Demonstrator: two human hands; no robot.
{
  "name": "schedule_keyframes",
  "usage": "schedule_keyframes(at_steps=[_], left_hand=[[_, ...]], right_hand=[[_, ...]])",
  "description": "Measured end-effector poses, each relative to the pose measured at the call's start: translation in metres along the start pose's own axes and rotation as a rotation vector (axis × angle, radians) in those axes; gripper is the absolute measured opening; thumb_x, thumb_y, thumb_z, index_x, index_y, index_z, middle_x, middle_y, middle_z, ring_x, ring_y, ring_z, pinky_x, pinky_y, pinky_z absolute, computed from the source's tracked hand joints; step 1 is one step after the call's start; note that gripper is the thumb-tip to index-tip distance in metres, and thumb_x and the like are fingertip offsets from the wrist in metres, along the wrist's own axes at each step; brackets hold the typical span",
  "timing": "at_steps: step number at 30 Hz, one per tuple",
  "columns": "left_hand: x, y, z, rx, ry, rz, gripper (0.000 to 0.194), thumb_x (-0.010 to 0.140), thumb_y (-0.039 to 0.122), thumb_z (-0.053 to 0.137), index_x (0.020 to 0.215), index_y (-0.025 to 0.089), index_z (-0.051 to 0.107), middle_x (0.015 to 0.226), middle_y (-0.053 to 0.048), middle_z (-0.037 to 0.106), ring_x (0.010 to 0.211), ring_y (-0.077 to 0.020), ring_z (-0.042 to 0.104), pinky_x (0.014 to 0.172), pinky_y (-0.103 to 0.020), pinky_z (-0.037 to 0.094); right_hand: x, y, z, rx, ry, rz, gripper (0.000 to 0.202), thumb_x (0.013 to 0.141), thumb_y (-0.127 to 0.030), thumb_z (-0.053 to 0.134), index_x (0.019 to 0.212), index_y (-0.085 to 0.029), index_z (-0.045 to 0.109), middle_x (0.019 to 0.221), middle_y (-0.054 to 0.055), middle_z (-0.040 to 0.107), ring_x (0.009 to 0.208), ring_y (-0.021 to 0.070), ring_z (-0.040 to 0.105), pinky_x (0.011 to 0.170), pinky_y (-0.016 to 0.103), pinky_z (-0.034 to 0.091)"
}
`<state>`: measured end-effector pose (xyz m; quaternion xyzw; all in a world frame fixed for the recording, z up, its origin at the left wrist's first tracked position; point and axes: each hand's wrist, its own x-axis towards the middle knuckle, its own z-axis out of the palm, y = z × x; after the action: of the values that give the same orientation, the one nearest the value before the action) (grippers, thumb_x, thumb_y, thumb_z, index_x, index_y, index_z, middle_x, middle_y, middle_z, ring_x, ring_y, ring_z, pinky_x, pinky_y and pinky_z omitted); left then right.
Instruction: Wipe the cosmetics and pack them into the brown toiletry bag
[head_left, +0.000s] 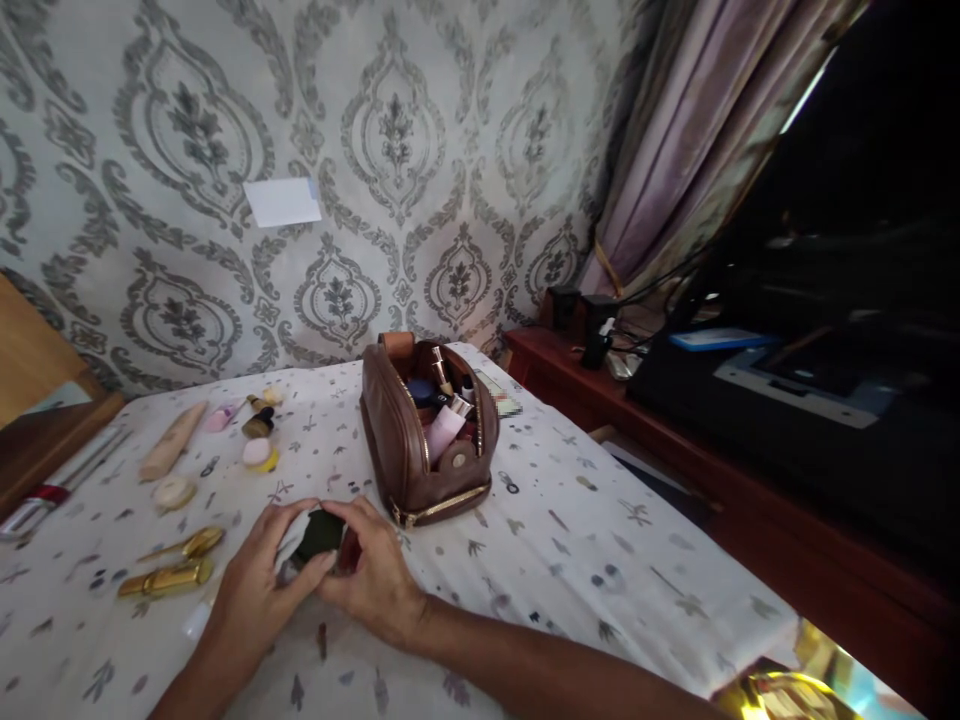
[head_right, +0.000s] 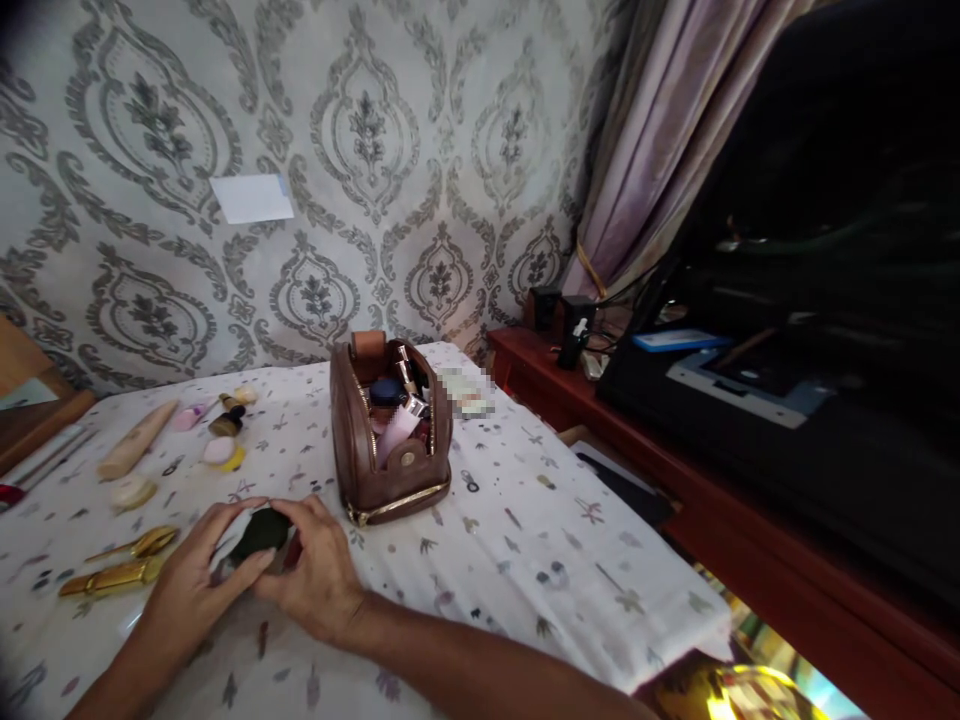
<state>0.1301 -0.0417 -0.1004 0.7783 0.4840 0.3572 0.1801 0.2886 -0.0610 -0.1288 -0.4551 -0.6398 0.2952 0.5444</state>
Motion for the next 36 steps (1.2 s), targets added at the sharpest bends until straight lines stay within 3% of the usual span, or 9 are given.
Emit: schedule_keyframes(at_steps=[5,13,17,20,23,26,29,32,36], left_hand=[[0.001,0.000,0.000,0.064,0.012,0.085,0.039,0.081,0.044,0.063,0.113,0.022,0.061,0.105,-0.008,0.069,0.099,-0.0278,0.068,0.088,-0.040,0.054],[0.002,0.004,-0.005,0.146,-0.005,0.101,0.026,0.081,0.040,0.061,0.100,0.022,0.062,0.091,-0.004,0.071,0.083,-0.0238,0.070,0.073,-0.033,0.056],[0.005,0.007,-0.009,0.149,0.019,0.101,0.025,0.080,0.041,0.061,0.094,0.021,0.063,0.086,-0.003,0.072,0.077,-0.0225,0.071,0.069,-0.031,0.056],[0.007,0.008,-0.013,0.123,0.038,0.074,0.027,0.079,0.044,0.062,0.093,0.021,0.064,0.085,-0.004,0.074,0.077,-0.0227,0.072,0.068,-0.030,0.057],[0.009,0.010,-0.017,0.131,0.054,0.037,0.032,0.078,0.049,0.062,0.093,0.021,0.066,0.085,-0.004,0.076,0.076,-0.0237,0.073,0.066,-0.030,0.058],[0.010,0.012,-0.020,0.144,0.051,0.010,0.033,0.078,0.052,0.062,0.091,0.022,0.067,0.085,-0.003,0.077,0.074,-0.0235,0.074,0.062,-0.029,0.058],[0.010,0.014,-0.019,0.114,0.036,-0.009,0.031,0.078,0.051,0.063,0.090,0.023,0.068,0.087,-0.002,0.078,0.077,-0.0233,0.074,0.064,-0.027,0.059],[0.010,0.013,-0.018,0.069,0.052,-0.014,0.029,0.077,0.049,0.064,0.092,0.024,0.068,0.090,-0.002,0.078,0.081,-0.0235,0.074,0.069,-0.027,0.059],[0.012,0.014,-0.022,0.022,0.016,-0.083,0.030,0.074,0.049,0.067,0.093,0.026,0.070,0.093,-0.001,0.079,0.085,-0.0262,0.075,0.074,-0.032,0.061]], right_hand=[[-0.001,0.004,0.002,-0.002,-0.010,-0.019,0.062,0.060,-0.019,0.077,0.121,-0.022,0.064,0.093,0.004,0.062,0.068,0.0163,0.056,0.059,0.027,0.049],[-0.001,0.000,0.001,-0.015,-0.033,-0.010,0.059,0.062,-0.018,0.077,0.120,-0.020,0.064,0.096,0.004,0.062,0.076,0.0179,0.059,0.068,0.029,0.053],[-0.003,-0.008,-0.005,-0.126,-0.116,0.060,0.070,0.066,-0.018,0.076,0.133,-0.019,0.054,0.107,0.007,0.063,0.078,0.0182,0.060,0.076,0.034,0.056],[-0.005,-0.023,-0.026,-0.228,-0.168,0.027,0.077,0.072,-0.023,0.075,0.142,-0.019,0.044,0.114,0.009,0.062,0.072,0.0165,0.060,0.077,0.037,0.057],[-0.002,-0.042,-0.065,-0.207,-0.122,-0.162,0.044,0.086,-0.020,0.062,0.129,-0.020,0.057,0.104,0.006,0.064,0.065,0.0121,0.058,0.067,0.029,0.056],[0.010,-0.054,-0.112,-0.276,0.127,-0.414,0.029,0.092,-0.012,0.054,0.118,-0.021,0.063,0.093,0.004,0.065,0.079,0.0148,0.062,0.068,0.027,0.055],[0.026,-0.049,-0.151,-0.533,0.362,-0.431,0.023,0.092,-0.013,0.055,0.111,-0.020,0.065,0.107,0.010,0.063,0.099,0.0211,0.061,0.084,0.038,0.055],[0.039,-0.031,-0.170,-0.738,0.438,-0.396,0.024,0.094,-0.018,0.053,0.115,-0.020,0.064,0.121,0.015,0.058,0.115,0.0282,0.055,0.095,0.050,0.050],[0.043,-0.012,-0.173,-0.834,0.410,-0.390,0.029,0.095,-0.019,0.049,0.121,-0.022,0.062,0.131,0.015,0.054,0.121,0.0313,0.051,0.099,0.057,0.046]])
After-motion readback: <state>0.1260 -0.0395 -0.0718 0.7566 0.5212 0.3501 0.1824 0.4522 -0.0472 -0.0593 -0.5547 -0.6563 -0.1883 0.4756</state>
